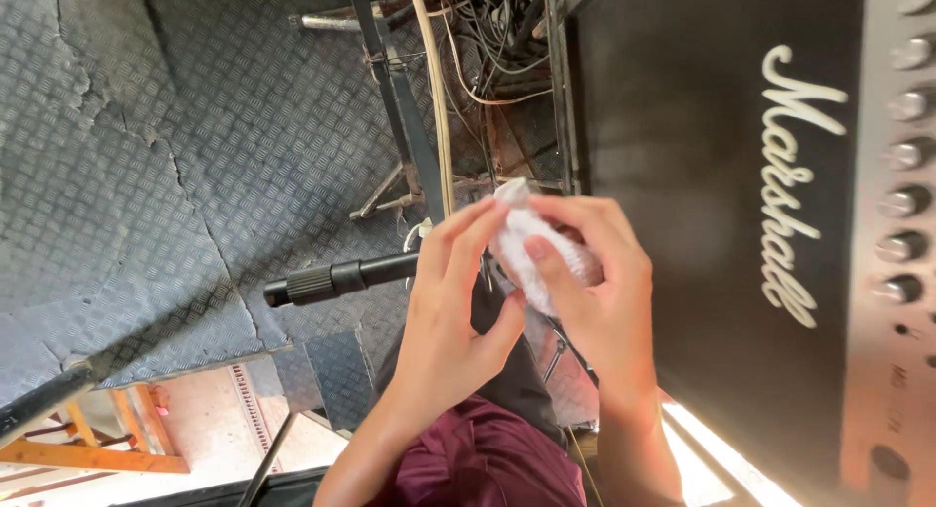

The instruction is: Cleaning a guitar amplifier and an electronic DI box using a white cloth.

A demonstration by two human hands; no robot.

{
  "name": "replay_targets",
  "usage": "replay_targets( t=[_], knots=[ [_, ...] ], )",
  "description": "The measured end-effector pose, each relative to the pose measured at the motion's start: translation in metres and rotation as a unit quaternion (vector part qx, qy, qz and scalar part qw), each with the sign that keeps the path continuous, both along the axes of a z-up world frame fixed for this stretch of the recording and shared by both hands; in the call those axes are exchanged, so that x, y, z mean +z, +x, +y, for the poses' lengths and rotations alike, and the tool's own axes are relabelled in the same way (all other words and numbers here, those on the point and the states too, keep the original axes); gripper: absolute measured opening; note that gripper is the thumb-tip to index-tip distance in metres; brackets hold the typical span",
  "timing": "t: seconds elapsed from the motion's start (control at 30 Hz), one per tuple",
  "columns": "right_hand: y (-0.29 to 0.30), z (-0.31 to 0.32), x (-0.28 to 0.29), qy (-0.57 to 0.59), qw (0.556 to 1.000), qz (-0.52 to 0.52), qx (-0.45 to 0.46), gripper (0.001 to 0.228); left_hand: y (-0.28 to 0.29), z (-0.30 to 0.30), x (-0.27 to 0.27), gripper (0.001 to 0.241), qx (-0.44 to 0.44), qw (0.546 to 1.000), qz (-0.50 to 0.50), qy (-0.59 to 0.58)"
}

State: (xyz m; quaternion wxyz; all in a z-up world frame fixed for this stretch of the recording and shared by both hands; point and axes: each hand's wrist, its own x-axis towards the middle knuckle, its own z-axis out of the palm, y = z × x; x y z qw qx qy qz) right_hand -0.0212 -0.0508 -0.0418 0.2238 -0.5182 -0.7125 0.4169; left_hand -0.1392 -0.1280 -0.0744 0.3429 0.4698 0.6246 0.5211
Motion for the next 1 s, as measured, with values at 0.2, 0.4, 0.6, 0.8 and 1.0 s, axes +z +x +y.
replay_targets(
  t=[0.2, 0.4, 0.6, 0.8, 1.0],
  knots=[
    [0.0, 0.004, 0.051, -0.031, 0.992, 0.119, -0.037, 0.036, -0.002, 0.004, 0.053, 0.084, -0.014, 0.999, -0.019, 0.027],
    [0.013, 0.008, 0.098, -0.021, 0.98, 0.197, -0.028, 0.042, -0.001, 0.011, 0.11, 0.076, -0.046, 0.995, -0.021, 0.082],
    [0.03, -0.011, 0.122, -0.047, 0.962, 0.26, -0.063, 0.05, 0.005, 0.02, 0.133, 0.079, -0.125, 0.984, -0.018, 0.125],
    [0.062, -0.043, 0.112, -0.024, 0.926, 0.29, -0.239, 0.045, 0.014, 0.028, 0.129, 0.073, -0.272, 0.952, -0.034, 0.14],
    [0.113, -0.098, 0.113, 0.104, 0.87, 0.216, -0.43, 0.035, 0.05, 0.037, 0.102, 0.049, -0.409, 0.905, -0.048, 0.104]
  ],
)
